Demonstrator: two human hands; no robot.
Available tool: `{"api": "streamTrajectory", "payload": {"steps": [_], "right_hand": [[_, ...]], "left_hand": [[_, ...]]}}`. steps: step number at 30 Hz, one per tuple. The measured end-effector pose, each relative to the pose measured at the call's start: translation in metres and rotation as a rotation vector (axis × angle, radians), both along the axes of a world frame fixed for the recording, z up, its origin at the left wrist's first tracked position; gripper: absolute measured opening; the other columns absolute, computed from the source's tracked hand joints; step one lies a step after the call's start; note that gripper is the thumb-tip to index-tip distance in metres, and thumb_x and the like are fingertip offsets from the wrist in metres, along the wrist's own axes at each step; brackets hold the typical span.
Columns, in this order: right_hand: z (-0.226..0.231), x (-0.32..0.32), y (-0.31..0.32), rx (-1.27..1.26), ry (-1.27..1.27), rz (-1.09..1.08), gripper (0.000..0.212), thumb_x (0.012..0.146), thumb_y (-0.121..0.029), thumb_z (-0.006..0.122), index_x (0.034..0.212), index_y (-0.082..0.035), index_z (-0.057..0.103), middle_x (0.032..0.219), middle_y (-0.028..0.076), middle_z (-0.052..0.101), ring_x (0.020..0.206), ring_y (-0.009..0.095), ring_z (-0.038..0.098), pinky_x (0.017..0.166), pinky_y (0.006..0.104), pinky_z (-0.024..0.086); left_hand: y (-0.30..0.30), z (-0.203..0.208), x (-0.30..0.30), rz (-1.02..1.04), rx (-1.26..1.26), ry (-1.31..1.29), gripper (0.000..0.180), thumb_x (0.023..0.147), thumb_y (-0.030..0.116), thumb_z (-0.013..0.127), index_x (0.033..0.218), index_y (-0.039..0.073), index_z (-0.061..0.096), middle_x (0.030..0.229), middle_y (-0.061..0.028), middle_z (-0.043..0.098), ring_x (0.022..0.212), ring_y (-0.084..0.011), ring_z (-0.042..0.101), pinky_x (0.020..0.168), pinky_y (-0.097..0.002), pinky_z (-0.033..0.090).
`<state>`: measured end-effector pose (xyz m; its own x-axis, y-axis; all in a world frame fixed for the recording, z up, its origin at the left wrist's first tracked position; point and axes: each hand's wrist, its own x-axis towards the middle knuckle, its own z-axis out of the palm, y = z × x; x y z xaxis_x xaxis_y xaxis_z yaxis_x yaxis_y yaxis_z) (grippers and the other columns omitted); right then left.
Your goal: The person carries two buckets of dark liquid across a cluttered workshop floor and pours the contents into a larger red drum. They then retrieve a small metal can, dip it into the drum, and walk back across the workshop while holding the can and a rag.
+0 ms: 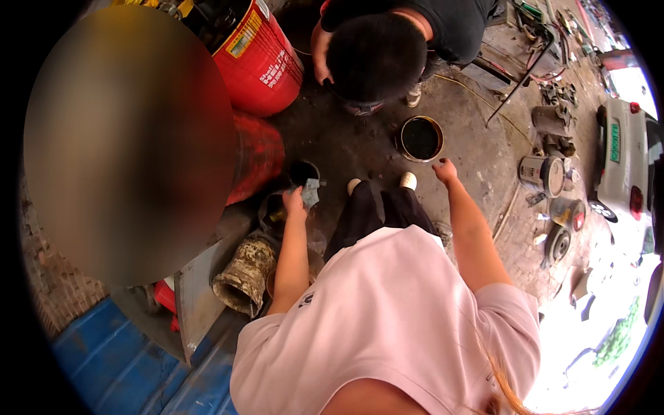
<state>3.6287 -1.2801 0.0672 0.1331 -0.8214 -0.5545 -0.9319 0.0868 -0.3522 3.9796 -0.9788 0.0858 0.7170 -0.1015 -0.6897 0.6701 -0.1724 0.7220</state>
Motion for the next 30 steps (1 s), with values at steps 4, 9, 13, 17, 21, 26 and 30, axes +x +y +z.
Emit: {"api": "streamTrajectory", "payload": {"steps": [4, 9, 13, 17, 21, 26, 30], "right_hand": [[-0.013, 0.008, -0.010, -0.044, -0.079, -0.016, 0.059, 0.069, -0.028, 0.057, 0.119, -0.002, 0.041, 0.111, 0.019, 0.052, 0.105, 0.031, 0.049, 0.088, 0.0358, 0.039], [-0.034, 0.019, -0.031, -0.015, -0.200, 0.030, 0.061, 0.069, -0.029, 0.062, 0.120, -0.004, 0.041, 0.111, 0.020, 0.052, 0.104, 0.030, 0.050, 0.087, 0.0354, 0.040], [-0.055, -0.017, -0.057, 0.069, -0.261, -0.011, 0.061, 0.069, -0.030, 0.060, 0.121, -0.004, 0.040, 0.111, 0.019, 0.052, 0.104, 0.031, 0.049, 0.089, 0.0353, 0.039], [-0.075, -0.065, -0.072, 0.219, -0.308, -0.114, 0.058, 0.070, -0.030, 0.059, 0.119, -0.004, 0.042, 0.098, 0.016, 0.059, 0.096, 0.028, 0.055, 0.086, 0.0349, 0.040], [-0.200, -0.202, -0.092, 0.072, -0.189, -0.239, 0.051, 0.073, -0.020, 0.058, 0.118, -0.003, 0.041, 0.076, 0.011, 0.061, 0.059, 0.017, 0.058, 0.051, 0.0292, 0.047], [-0.230, -0.298, -0.098, 0.165, -0.011, -0.284, 0.044, 0.074, -0.017, 0.055, 0.113, -0.001, 0.044, 0.068, 0.008, 0.057, 0.054, 0.017, 0.055, 0.044, 0.0285, 0.043], [-0.223, -0.303, -0.104, 0.279, -0.032, -0.322, 0.039, 0.074, -0.017, 0.054, 0.108, 0.001, 0.048, 0.068, 0.006, 0.056, 0.053, 0.016, 0.054, 0.043, 0.0269, 0.042]], "left_hand": [[-0.009, 0.041, -0.018, -0.021, 0.142, -0.012, 0.029, 0.073, 0.003, 0.057, 0.101, 0.000, 0.049, 0.092, -0.0093, 0.057, 0.077, -0.0198, 0.055, 0.068, -0.0310, 0.045], [0.048, -0.035, -0.029, -0.045, 0.238, -0.122, 0.033, 0.079, 0.014, 0.057, 0.108, 0.003, 0.047, 0.098, -0.0100, 0.055, 0.087, -0.0235, 0.054, 0.073, -0.0343, 0.043], [-0.024, 0.024, -0.097, -0.045, 0.329, -0.083, 0.035, 0.082, 0.016, 0.054, 0.112, 0.002, 0.046, 0.101, -0.0088, 0.055, 0.088, -0.0215, 0.053, 0.075, -0.0323, 0.041], [0.010, -0.040, -0.128, -0.141, 0.338, -0.236, 0.044, 0.083, 0.015, 0.052, 0.122, 0.002, 0.037, 0.117, -0.0090, 0.048, 0.102, -0.0192, 0.046, 0.085, -0.0304, 0.036], [-0.121, 0.061, -0.198, -0.059, 0.230, -0.154, 0.032, 0.079, 0.016, 0.057, 0.106, 0.000, 0.051, 0.102, -0.0068, 0.055, 0.093, -0.0179, 0.049, 0.080, -0.0295, 0.038], [-0.094, 0.036, -0.215, -0.090, 0.321, -0.257, 0.033, 0.079, 0.020, 0.058, 0.105, 0.001, 0.053, 0.099, -0.0067, 0.056, 0.090, -0.0188, 0.050, 0.076, -0.0309, 0.040], [-0.057, 0.013, -0.206, -0.009, 0.275, -0.106, 0.031, 0.079, 0.018, 0.056, 0.106, 0.003, 0.053, 0.100, -0.0067, 0.056, 0.090, -0.0192, 0.051, 0.075, -0.0321, 0.042]]}}
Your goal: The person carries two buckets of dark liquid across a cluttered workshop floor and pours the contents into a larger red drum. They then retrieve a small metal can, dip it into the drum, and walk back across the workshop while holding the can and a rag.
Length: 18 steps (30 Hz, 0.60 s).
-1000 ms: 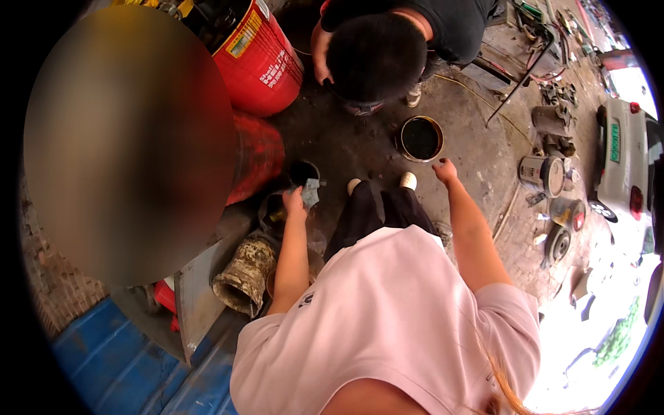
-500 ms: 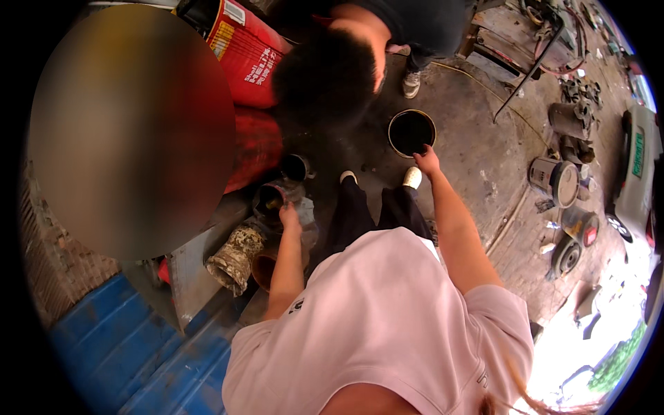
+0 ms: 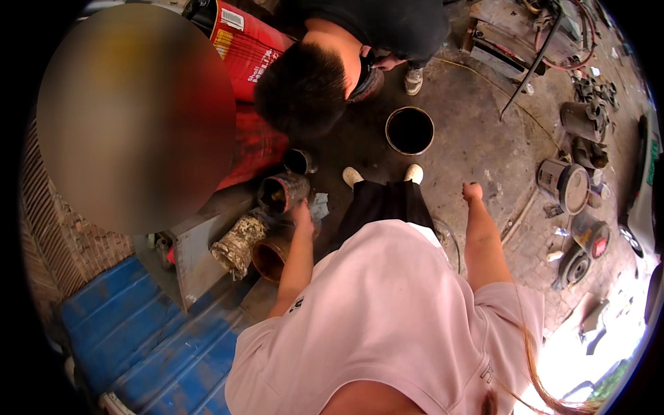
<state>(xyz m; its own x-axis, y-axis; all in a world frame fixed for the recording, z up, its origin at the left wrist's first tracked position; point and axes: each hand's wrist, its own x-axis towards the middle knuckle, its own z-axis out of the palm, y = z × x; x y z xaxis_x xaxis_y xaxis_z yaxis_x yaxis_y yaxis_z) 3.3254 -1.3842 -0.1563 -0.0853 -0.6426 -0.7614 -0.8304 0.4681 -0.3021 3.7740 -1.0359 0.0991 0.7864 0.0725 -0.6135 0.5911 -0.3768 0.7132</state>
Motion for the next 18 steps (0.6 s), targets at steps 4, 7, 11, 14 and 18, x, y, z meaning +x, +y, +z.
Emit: {"api": "streamTrajectory", "payload": {"steps": [4, 7, 11, 14, 18], "right_hand": [[0.050, 0.066, 0.001, 0.098, -0.286, -0.185, 0.037, 0.075, -0.016, 0.054, 0.107, 0.001, 0.048, 0.072, 0.006, 0.057, 0.056, 0.015, 0.055, 0.046, 0.0254, 0.043], [0.101, 0.118, 0.001, 0.112, -0.397, -0.207, 0.036, 0.075, -0.015, 0.053, 0.107, 0.001, 0.048, 0.073, 0.006, 0.057, 0.059, 0.014, 0.055, 0.048, 0.0245, 0.043], [0.111, 0.153, 0.004, 0.126, -0.451, -0.113, 0.035, 0.076, -0.015, 0.053, 0.107, 0.001, 0.048, 0.074, 0.006, 0.057, 0.060, 0.013, 0.055, 0.049, 0.0237, 0.043], [0.107, 0.158, 0.008, 0.129, -0.477, -0.090, 0.034, 0.076, -0.014, 0.052, 0.105, 0.002, 0.049, 0.070, 0.006, 0.057, 0.056, 0.013, 0.055, 0.047, 0.0242, 0.043], [0.107, 0.146, 0.013, 0.165, -0.422, -0.073, 0.026, 0.076, -0.015, 0.053, 0.098, -0.001, 0.052, 0.067, 0.004, 0.057, 0.054, 0.013, 0.054, 0.046, 0.0244, 0.043]], "left_hand": [[0.002, 0.012, -0.005, 0.176, -0.088, 0.135, 0.029, 0.080, 0.015, 0.053, 0.107, 0.004, 0.052, 0.101, -0.0064, 0.056, 0.087, -0.0199, 0.054, 0.071, -0.0342, 0.045], [0.001, 0.023, -0.011, 0.227, -0.036, 0.094, 0.028, 0.081, 0.013, 0.052, 0.107, 0.004, 0.052, 0.100, -0.0056, 0.056, 0.085, -0.0202, 0.056, 0.067, -0.0350, 0.047], [0.017, 0.019, -0.014, 0.248, -0.110, 0.053, 0.028, 0.080, 0.013, 0.052, 0.108, 0.004, 0.052, 0.098, -0.0058, 0.056, 0.083, -0.0200, 0.056, 0.067, -0.0349, 0.047], [0.015, 0.026, -0.014, 0.256, -0.101, 0.037, 0.031, 0.079, 0.015, 0.054, 0.108, 0.003, 0.051, 0.098, -0.0062, 0.056, 0.083, -0.0201, 0.056, 0.067, -0.0343, 0.047], [0.006, 0.054, -0.017, 0.300, 0.150, 0.072, 0.040, 0.077, 0.019, 0.058, 0.111, 0.002, 0.049, 0.102, -0.0090, 0.055, 0.088, -0.0228, 0.055, 0.072, -0.0335, 0.045]]}}
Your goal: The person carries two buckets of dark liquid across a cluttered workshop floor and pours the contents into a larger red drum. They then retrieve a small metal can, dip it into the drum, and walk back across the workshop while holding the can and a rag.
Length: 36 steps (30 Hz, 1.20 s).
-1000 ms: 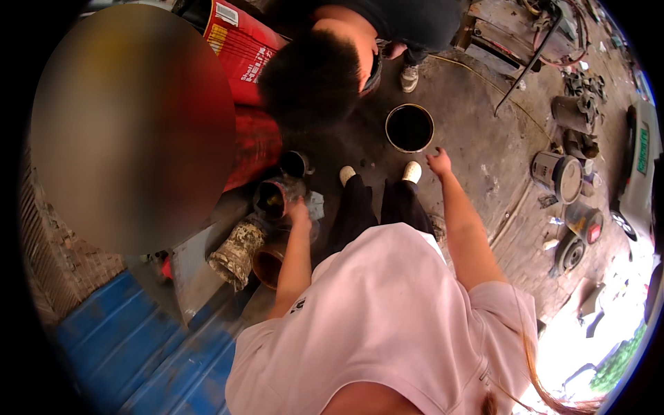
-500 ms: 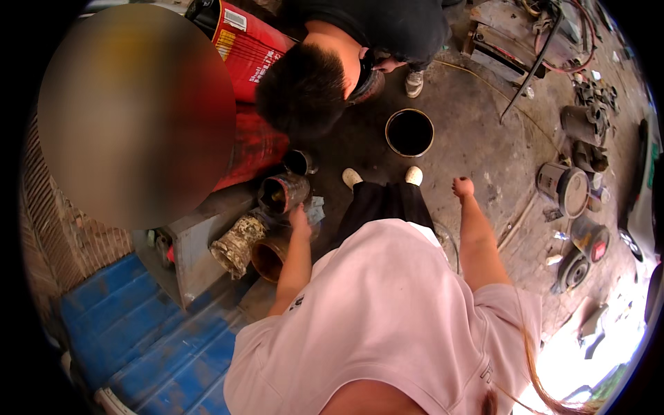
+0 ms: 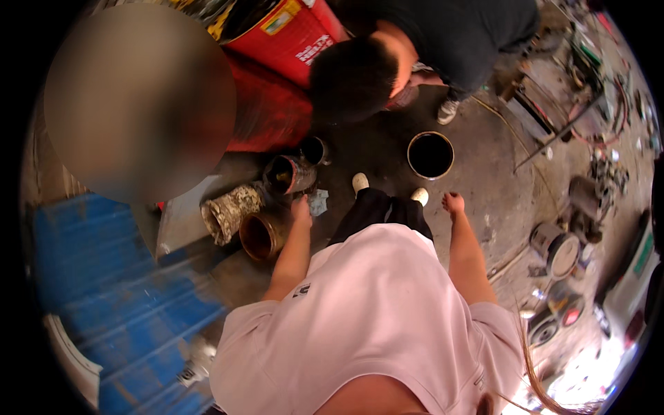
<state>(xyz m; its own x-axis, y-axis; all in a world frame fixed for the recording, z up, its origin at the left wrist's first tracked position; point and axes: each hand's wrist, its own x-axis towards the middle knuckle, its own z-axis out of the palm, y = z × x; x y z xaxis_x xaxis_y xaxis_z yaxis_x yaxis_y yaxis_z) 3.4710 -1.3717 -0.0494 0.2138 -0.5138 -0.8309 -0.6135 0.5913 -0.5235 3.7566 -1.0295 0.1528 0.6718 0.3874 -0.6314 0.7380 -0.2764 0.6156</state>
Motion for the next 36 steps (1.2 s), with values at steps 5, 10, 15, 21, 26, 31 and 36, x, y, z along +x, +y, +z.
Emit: {"api": "streamTrajectory", "payload": {"steps": [5, 10, 15, 21, 26, 31, 36], "right_hand": [[0.020, -0.024, 0.006, 0.037, 0.065, -0.001, 0.021, 0.078, -0.019, 0.054, 0.092, -0.004, 0.054, 0.068, 0.004, 0.057, 0.056, 0.013, 0.055, 0.047, 0.0253, 0.044], [0.031, -0.047, 0.009, 0.040, 0.032, -0.060, 0.017, 0.076, -0.013, 0.055, 0.087, 0.000, 0.052, 0.064, 0.007, 0.056, 0.050, 0.016, 0.053, 0.039, 0.0257, 0.041], [0.069, -0.036, 0.026, 0.033, 0.132, -0.062, 0.021, 0.077, -0.014, 0.054, 0.094, -0.001, 0.052, 0.070, 0.008, 0.057, 0.056, 0.016, 0.055, 0.046, 0.0265, 0.045], [0.083, 0.015, 0.021, 0.051, 0.040, 0.052, 0.028, 0.080, -0.016, 0.054, 0.103, -0.002, 0.049, 0.076, 0.006, 0.058, 0.061, 0.015, 0.056, 0.052, 0.0266, 0.046], [0.097, 0.067, 0.014, 0.003, -0.078, 0.166, 0.027, 0.082, -0.015, 0.050, 0.106, -0.003, 0.048, 0.071, 0.004, 0.055, 0.059, 0.014, 0.054, 0.052, 0.0255, 0.044], [0.115, 0.088, 0.014, -0.072, -0.041, 0.193, 0.028, 0.081, -0.015, 0.051, 0.106, -0.002, 0.048, 0.073, 0.006, 0.055, 0.059, 0.015, 0.054, 0.053, 0.0262, 0.045], [0.116, 0.087, 0.028, -0.050, -0.057, 0.217, 0.029, 0.080, -0.010, 0.052, 0.105, 0.004, 0.047, 0.075, 0.012, 0.055, 0.061, 0.019, 0.055, 0.053, 0.0278, 0.046]], "left_hand": [[0.067, -0.069, 0.012, 0.006, 0.188, -0.030, 0.053, 0.074, 0.023, 0.060, 0.119, 0.000, 0.043, 0.117, -0.0166, 0.047, 0.106, -0.0288, 0.047, 0.086, -0.0356, 0.038], [0.114, -0.114, 0.024, 0.023, 0.143, 0.027, 0.063, 0.070, 0.024, 0.062, 0.124, 0.001, 0.037, 0.125, -0.0173, 0.040, 0.112, -0.0301, 0.041, 0.090, -0.0358, 0.034], [0.108, -0.117, 0.031, 0.189, -0.097, -0.162, 0.055, 0.069, 0.021, 0.059, 0.119, 0.003, 0.042, 0.117, -0.0168, 0.047, 0.103, -0.0289, 0.047, 0.085, -0.0345, 0.037], [0.126, -0.094, 0.023, 0.242, 0.065, -0.008, 0.040, 0.071, 0.018, 0.056, 0.108, 0.003, 0.051, 0.084, -0.0114, 0.058, 0.066, -0.0219, 0.055, 0.060, -0.0341, 0.043], [0.149, -0.113, 0.008, 0.359, 0.123, -0.032, 0.031, 0.072, 0.017, 0.053, 0.100, 0.005, 0.055, 0.067, -0.0089, 0.058, 0.048, -0.0181, 0.050, 0.045, -0.0323, 0.039], [0.138, -0.097, 0.010, 0.360, 0.030, 0.009, 0.035, 0.071, 0.013, 0.051, 0.105, 0.002, 0.051, 0.073, -0.0110, 0.059, 0.052, -0.0179, 0.052, 0.046, -0.0318, 0.040], [0.168, -0.180, 0.008, 0.337, 0.065, -0.124, 0.037, 0.070, 0.009, 0.048, 0.106, 0.001, 0.049, 0.087, -0.0141, 0.057, 0.060, -0.0221, 0.055, 0.051, -0.0350, 0.042]]}}
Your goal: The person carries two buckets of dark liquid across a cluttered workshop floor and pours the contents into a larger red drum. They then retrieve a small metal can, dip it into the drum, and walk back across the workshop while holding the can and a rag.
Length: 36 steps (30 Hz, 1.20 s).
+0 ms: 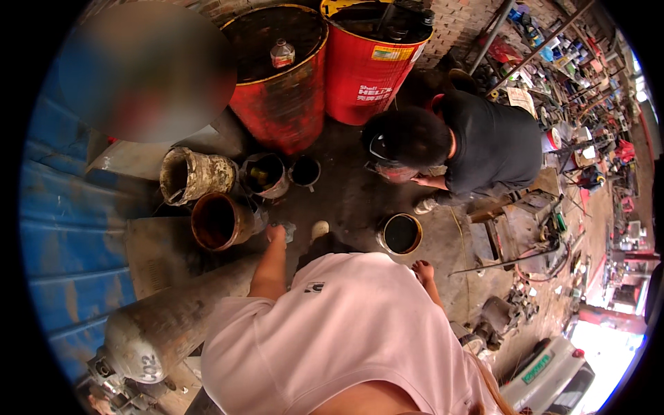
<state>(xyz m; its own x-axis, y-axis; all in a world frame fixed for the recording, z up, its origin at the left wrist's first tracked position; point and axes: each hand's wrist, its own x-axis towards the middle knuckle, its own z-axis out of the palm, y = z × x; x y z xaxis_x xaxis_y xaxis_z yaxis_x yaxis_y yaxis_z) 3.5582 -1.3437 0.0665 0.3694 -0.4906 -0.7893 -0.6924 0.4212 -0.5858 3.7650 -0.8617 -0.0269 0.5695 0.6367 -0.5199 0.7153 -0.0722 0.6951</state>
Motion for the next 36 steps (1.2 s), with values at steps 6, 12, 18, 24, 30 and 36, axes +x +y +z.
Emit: {"api": "streamTrajectory", "payload": {"steps": [6, 12, 18, 24, 30, 36], "right_hand": [[-0.002, -0.039, 0.009, -0.012, 0.077, -0.059, 0.027, 0.079, -0.009, 0.052, 0.102, 0.005, 0.047, 0.075, 0.013, 0.056, 0.060, 0.019, 0.055, 0.049, 0.0279, 0.046], [-0.002, -0.067, 0.029, -0.012, 0.047, -0.127, 0.018, 0.079, -0.011, 0.050, 0.090, 0.003, 0.052, 0.064, 0.010, 0.053, 0.048, 0.017, 0.049, 0.041, 0.0260, 0.039], [0.007, -0.079, 0.031, -0.252, 0.083, -0.199, 0.026, 0.077, -0.011, 0.053, 0.097, 0.004, 0.054, 0.066, 0.006, 0.055, 0.053, 0.012, 0.050, 0.046, 0.0236, 0.041], [0.036, -0.121, 0.006, -0.280, -0.014, -0.337, 0.038, 0.077, -0.014, 0.056, 0.110, 0.003, 0.048, 0.083, 0.009, 0.059, 0.071, 0.015, 0.058, 0.059, 0.0245, 0.047], [0.007, -0.182, -0.076, -0.274, -0.154, -0.467, 0.037, 0.077, -0.014, 0.056, 0.110, 0.003, 0.048, 0.084, 0.010, 0.059, 0.073, 0.015, 0.058, 0.061, 0.0245, 0.047], [0.004, -0.242, -0.165, -0.383, -0.005, -0.405, 0.037, 0.074, -0.018, 0.057, 0.104, 0.003, 0.053, 0.079, 0.011, 0.062, 0.071, 0.016, 0.060, 0.065, 0.0265, 0.046]], "left_hand": [[-0.019, 0.038, 0.008, -0.029, -0.078, 0.098, 0.037, 0.069, 0.008, 0.047, 0.105, 0.001, 0.049, 0.097, -0.0161, 0.056, 0.082, -0.0293, 0.056, 0.068, -0.0370, 0.044], [-0.003, 0.003, 0.013, -0.277, 0.056, 0.119, 0.047, 0.070, 0.010, 0.052, 0.116, 0.003, 0.045, 0.109, -0.0161, 0.052, 0.099, -0.0262, 0.051, 0.083, -0.0349, 0.040], [-0.037, 0.028, 0.037, -0.496, -0.276, 0.206, 0.027, 0.076, 0.006, 0.056, 0.103, 0.006, 0.051, 0.081, -0.0067, 0.057, 0.062, -0.0176, 0.053, 0.048, -0.0299, 0.042], [-0.136, 0.065, 0.079, -0.815, -0.236, 0.107, 0.020, 0.078, 0.004, 0.056, 0.097, 0.007, 0.052, 0.066, -0.0006, 0.051, 0.047, -0.0095, 0.042, 0.037, -0.0252, 0.031], [-0.289, 0.065, 0.043, -1.022, -0.316, -0.029, 0.025, 0.077, 0.000, 0.055, 0.101, 0.005, 0.052, 0.088, -0.0048, 0.056, 0.076, -0.0139, 0.053, 0.065, -0.0271, 0.045], [-0.407, 0.061, -0.045, -1.027, -0.277, 0.011, 0.021, 0.075, -0.003, 0.054, 0.094, 0.007, 0.056, 0.088, -0.0033, 0.056, 0.078, -0.0117, 0.052, 0.070, -0.0253, 0.044]]}}
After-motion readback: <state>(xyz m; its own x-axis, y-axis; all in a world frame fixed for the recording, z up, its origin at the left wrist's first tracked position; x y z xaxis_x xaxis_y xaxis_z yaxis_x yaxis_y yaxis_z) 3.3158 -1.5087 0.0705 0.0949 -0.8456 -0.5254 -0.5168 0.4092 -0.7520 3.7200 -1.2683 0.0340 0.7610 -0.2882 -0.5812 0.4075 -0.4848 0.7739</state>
